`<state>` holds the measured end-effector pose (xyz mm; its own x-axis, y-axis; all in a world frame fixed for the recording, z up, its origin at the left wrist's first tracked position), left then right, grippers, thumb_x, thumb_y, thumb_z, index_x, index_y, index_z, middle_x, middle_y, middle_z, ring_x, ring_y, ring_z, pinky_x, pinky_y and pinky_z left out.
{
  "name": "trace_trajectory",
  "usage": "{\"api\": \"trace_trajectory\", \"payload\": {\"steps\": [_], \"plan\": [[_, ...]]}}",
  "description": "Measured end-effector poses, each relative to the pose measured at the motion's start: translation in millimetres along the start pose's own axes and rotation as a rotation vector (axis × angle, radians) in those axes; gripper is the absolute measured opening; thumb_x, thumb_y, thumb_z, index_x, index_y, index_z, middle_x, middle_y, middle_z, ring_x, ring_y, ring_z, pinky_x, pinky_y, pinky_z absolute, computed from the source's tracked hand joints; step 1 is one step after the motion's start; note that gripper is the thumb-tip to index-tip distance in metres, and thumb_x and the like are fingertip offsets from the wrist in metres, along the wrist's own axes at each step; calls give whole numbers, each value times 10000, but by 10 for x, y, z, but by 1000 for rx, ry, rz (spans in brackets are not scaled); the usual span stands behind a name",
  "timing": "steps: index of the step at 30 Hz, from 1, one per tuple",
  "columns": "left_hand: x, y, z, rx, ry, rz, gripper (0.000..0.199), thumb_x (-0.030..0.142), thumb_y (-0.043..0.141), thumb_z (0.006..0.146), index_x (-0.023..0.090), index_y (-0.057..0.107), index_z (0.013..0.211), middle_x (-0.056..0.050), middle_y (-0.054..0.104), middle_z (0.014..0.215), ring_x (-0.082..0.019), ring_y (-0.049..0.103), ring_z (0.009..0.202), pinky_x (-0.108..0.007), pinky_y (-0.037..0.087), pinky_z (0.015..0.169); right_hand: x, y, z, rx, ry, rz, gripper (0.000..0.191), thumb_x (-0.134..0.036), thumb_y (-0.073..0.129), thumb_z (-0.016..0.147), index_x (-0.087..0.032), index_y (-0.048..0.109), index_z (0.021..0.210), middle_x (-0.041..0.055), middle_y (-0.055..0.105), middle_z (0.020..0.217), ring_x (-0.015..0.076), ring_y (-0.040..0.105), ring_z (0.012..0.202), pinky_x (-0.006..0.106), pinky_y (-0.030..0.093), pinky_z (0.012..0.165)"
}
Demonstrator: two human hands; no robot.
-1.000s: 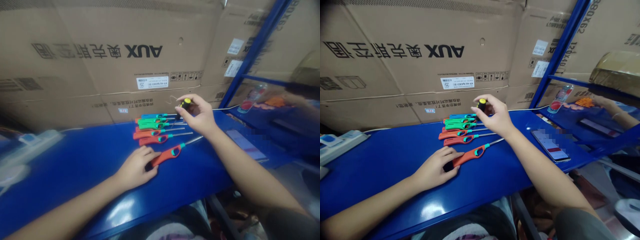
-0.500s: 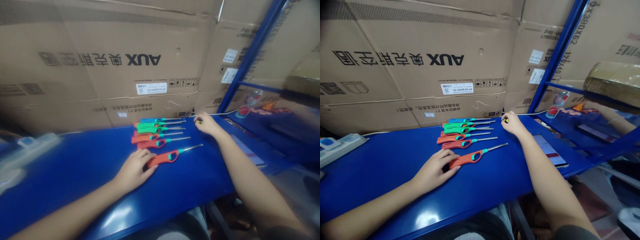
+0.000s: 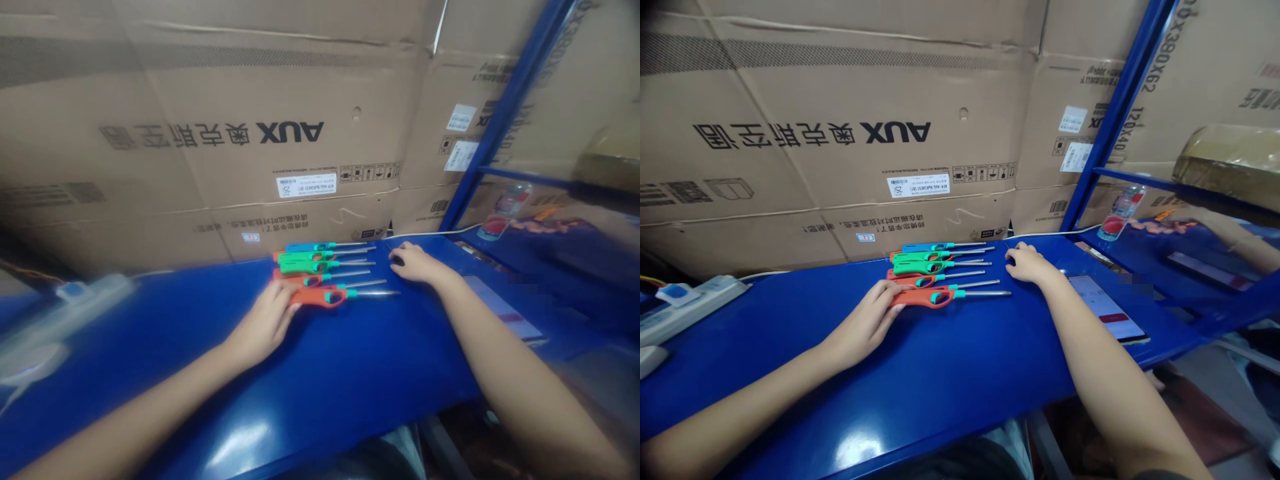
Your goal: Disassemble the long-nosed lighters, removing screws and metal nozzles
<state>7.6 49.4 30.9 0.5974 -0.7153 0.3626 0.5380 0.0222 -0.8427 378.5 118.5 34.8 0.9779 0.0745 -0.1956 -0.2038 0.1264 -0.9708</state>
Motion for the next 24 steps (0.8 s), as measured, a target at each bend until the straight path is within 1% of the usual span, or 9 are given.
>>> {"api": "trace_trajectory", "payload": {"steps": [2, 5, 9, 12, 16, 18, 20, 22, 24], "plan": [[-103, -86, 94, 39, -28, 30, 330, 345, 341, 1059, 179, 518, 1282, -131, 549, 1205, -264, 551, 1144, -448, 473, 1027, -91, 6, 15, 87, -63, 30, 263, -252, 598, 850, -177, 734, 1062, 170, 605, 1197, 333, 572, 1119, 484, 472, 989], [-310, -187, 291, 90, -82, 98, 364, 363, 328, 1055, 142, 542, 1249, -136, 560, 1148, -271, 561, 1126, -455, 473, 1029, -287, 16, 26, 241, -166, 104, 316, -258, 509, 915, -175, 681, 1167, 154, 589, 1250, 303, 540, 1200, 457, 446, 1049], [-583, -187, 604, 101, -126, 195, 361, 336, 340, 1040, 121, 558, 1230, -142, 570, 1131, -274, 566, 1131, -450, 464, 1043, -586, 64, -20, 385, -293, 174, 430, -184, 444, 917, -190, 576, 1326, 153, 559, 1311, 291, 508, 1261, 472, 422, 1082], [-728, -114, 802, 95, -143, 237, 330, 321, 372, 1024, 143, 581, 1208, -131, 579, 1111, -279, 565, 1121, -453, 466, 1028, -781, 143, -93, 380, -399, 181, 434, -196, 460, 921, -202, 565, 1341, 148, 560, 1345, 300, 508, 1259, 492, 427, 1071], [-810, -32, 954, 83, -201, 298, 311, 301, 431, 987, 145, 609, 1188, -149, 597, 1144, -303, 566, 1115, -468, 470, 992, -933, 242, -164, 305, -508, 159, 361, -248, 482, 951, -212, 605, 1289, 134, 577, 1356, 289, 517, 1262, 491, 427, 1068], [-783, -12, 987, 83, -227, 325, 340, 278, 460, 961, 130, 595, 1235, -175, 591, 1200, -328, 550, 1149, -489, 464, 978, -970, 263, -176, 274, -529, 151, 335, -284, 485, 967, -212, 623, 1264, 137, 574, 1365, 294, 511, 1277, 502, 423, 1070], [-700, 13, 1018, 61, -198, 342, 372, 288, 468, 961, 157, 579, 1292, -170, 570, 1307, -329, 514, 1226, -491, 431, 1017, -993, 263, -178, 260, -526, 148, 344, -316, 469, 986, -208, 620, 1275, 149, 564, 1380, 303, 497, 1298, 522, 413, 1074], [-594, 59, 1065, 6, -125, 348, 371, 360, 461, 988, 228, 586, 1311, -108, 555, 1397, -298, 483, 1293, -465, 373, 1085, -1016, 257, -182, 250, -523, 147, 368, -357, 451, 1005, -213, 608, 1305, 151, 552, 1402, 304, 481, 1320, 530, 400, 1086], [-517, 119, 1134, -49, -80, 353, 395, 460, 450, 1001, 273, 593, 1318, -65, 578, 1400, -277, 487, 1304, -440, 347, 1105, -1038, 262, -195, 227, -532, 135, 406, -427, 454, 1010, -240, 589, 1345, 138, 529, 1443, 306, 460, 1346, 538, 386, 1100]]}}
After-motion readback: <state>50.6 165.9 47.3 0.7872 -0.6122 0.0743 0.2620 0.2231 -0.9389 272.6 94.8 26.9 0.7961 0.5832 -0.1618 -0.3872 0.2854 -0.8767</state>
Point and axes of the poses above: each hand's wrist, its own z-axis towards the middle knuckle, its own y-axis out of the palm, x = y × z, the point moved 3 cm from there along z, towards the middle knuckle
